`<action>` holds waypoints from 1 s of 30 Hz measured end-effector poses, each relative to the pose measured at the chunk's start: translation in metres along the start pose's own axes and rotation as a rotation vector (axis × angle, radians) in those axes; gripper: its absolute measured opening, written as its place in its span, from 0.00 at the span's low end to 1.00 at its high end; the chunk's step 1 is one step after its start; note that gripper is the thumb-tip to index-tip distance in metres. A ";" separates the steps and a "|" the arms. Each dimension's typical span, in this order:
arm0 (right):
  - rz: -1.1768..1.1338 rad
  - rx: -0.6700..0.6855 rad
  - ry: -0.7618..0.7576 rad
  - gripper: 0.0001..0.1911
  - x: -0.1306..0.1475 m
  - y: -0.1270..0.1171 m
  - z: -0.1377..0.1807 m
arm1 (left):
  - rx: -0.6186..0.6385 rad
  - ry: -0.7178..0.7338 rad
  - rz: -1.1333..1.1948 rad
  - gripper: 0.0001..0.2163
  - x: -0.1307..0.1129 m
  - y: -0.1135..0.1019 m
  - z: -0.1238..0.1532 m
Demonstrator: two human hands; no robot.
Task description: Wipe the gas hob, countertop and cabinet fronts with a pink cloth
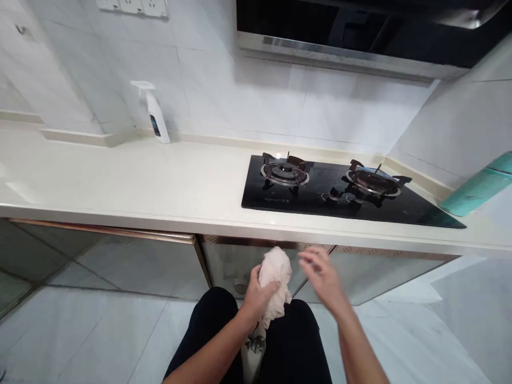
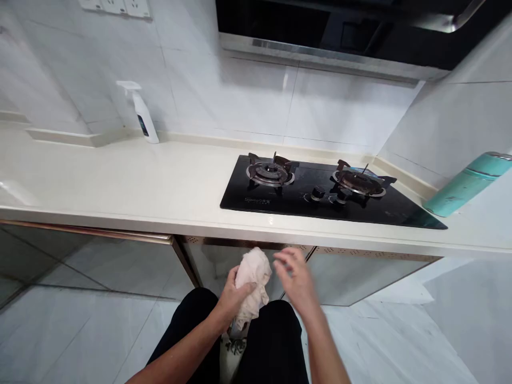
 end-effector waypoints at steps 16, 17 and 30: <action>0.650 -0.363 -0.378 0.16 0.025 -0.069 -0.128 | -0.327 1.051 -0.868 0.21 -0.013 0.038 -0.049; 0.648 -0.366 -0.371 0.16 0.025 -0.070 -0.128 | -0.250 1.071 -0.919 0.17 -0.006 0.052 -0.052; 0.612 -0.361 -0.241 0.14 0.018 -0.080 -0.131 | 0.311 1.534 -1.337 0.16 0.009 0.164 -0.028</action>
Point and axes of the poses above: each hand's wrist, its own z-axis away from the middle knuckle, its own y-axis out of the palm, x = y × z, the point moved 8 cm from there along -z, towards the middle knuckle, and after that the axes turned 10 degrees about z, right-handed, at the moved point
